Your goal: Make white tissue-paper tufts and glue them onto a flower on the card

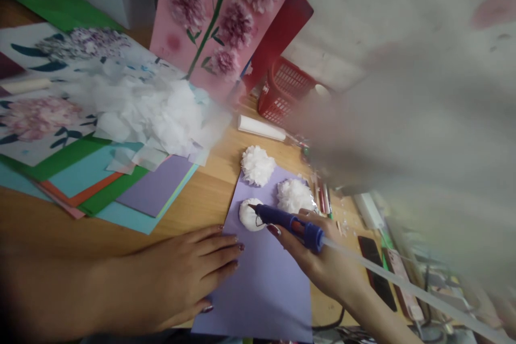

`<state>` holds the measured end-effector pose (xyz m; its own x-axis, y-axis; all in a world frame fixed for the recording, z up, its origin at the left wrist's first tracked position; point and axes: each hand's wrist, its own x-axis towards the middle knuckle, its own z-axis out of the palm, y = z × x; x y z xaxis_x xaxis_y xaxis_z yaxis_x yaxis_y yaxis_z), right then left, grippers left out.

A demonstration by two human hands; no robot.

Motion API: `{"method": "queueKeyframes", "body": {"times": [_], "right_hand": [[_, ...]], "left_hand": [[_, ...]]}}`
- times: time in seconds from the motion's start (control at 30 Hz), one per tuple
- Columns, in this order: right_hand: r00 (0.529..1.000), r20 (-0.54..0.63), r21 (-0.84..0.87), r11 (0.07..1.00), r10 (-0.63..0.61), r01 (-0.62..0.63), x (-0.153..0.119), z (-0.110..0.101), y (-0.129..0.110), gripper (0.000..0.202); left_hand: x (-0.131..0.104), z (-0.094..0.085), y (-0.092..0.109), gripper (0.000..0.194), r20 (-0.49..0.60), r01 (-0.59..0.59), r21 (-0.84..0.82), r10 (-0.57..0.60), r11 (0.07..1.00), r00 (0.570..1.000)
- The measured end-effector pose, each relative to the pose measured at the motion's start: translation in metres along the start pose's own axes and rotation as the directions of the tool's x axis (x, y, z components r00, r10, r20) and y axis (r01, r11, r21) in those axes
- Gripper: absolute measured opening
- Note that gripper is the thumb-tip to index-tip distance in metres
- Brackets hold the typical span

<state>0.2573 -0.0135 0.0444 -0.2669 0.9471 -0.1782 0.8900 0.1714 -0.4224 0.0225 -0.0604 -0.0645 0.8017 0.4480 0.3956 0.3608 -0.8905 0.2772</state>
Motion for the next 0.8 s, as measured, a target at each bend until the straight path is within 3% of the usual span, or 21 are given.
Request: {"method": "queueKeyframes", "body": {"times": [0.2,0.47,0.8], "right_hand": [[1.000,0.011,0.054,0.998,0.029,-0.029,-0.0067,0.0018,0.0072,0.030],[0.998,0.040,0.024,0.999,-0.038,0.037,-0.0066,0.0029,0.0017,0.034],[1.000,-0.013,-0.025,1.000,0.009,-0.010,-0.0036,-0.0012,0.0091,0.036]], "left_hand": [[0.0013,-0.0006,-0.0002,0.043,0.020,-0.010,0.012,0.010,1.000,1.000],[0.0018,-0.0026,0.0001,0.043,-0.010,-0.016,0.014,0.016,1.000,1.000],[0.0015,-0.0032,0.0003,0.044,0.008,-0.007,0.025,0.007,1.000,1.000]]}}
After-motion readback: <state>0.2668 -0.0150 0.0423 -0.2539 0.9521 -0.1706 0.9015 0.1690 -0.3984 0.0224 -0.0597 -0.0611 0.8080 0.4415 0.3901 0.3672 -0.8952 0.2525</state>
